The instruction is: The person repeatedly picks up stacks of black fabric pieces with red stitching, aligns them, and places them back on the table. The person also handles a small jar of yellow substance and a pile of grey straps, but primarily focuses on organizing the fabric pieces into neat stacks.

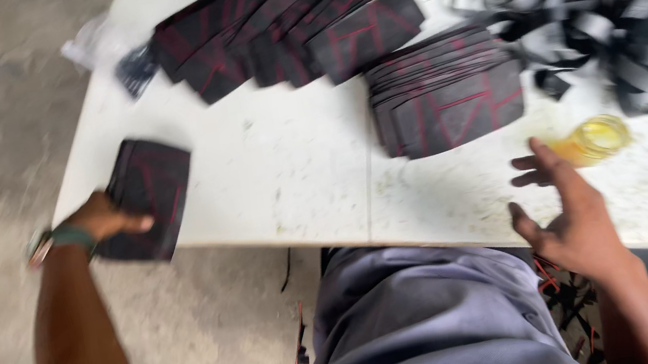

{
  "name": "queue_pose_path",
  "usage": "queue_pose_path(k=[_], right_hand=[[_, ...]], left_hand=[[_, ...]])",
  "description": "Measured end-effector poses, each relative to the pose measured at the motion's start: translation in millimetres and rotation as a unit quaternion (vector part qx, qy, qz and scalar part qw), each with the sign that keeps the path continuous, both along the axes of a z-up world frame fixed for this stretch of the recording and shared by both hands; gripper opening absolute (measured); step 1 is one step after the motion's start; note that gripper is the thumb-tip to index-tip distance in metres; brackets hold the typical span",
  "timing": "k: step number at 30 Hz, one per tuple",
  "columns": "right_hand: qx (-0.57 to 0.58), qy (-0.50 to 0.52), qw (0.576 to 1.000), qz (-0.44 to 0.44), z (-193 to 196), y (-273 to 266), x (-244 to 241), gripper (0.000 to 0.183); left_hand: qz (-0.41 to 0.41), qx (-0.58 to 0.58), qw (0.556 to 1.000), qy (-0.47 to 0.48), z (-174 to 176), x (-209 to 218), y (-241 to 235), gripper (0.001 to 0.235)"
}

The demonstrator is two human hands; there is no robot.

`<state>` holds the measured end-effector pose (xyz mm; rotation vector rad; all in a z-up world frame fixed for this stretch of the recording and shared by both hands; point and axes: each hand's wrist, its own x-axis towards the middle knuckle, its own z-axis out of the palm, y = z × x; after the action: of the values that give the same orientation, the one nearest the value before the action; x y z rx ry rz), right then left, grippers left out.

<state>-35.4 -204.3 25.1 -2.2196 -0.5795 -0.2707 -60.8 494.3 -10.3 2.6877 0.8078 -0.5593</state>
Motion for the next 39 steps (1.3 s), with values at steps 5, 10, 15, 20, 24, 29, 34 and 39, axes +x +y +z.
queue_pose_path(k=[5, 10, 15, 20, 24, 29, 34, 39], right_hand=[[-0.032, 0.078, 0.996, -0.021, 6, -3, -1, 0.089], [-0.020, 0.081, 0.996, 0.018, 2, 0, 2, 0.093], [-0.019, 0.074, 0.997, 0.027, -4, 4, -1, 0.092], [0.019, 0.069, 0.997, -0.010, -14, -10, -4, 0.092], [0.072, 0.015, 0.995, -0.061, -32, -12, 13, 0.099], [0.070, -0.101, 0.985, -0.122, -42, 2, 43, 0.119], [0.183, 0.150, 0.967, -0.092, -47, 13, 61, 0.118], [0.259, 0.114, 0.958, -0.036, -59, 20, 60, 0.115]], left_hand=[[0.043, 0.052, 0.998, -0.018, -10, -18, 10, 0.139], [-0.051, 0.128, 0.968, -0.209, 45, 31, -115, 0.120], [-0.372, -0.095, 0.852, -0.356, 18, 119, -352, 0.091], [-0.407, -0.019, 0.860, -0.307, 20, 187, -464, 0.096], [-0.379, -0.075, 0.873, -0.298, 38, 181, -471, 0.070], [-0.419, -0.158, 0.857, -0.256, 38, 136, -467, 0.060], [-0.411, -0.197, 0.854, -0.251, 31, 114, -427, 0.056], [-0.194, -0.589, 0.736, -0.272, -1, 119, -371, 0.057]])
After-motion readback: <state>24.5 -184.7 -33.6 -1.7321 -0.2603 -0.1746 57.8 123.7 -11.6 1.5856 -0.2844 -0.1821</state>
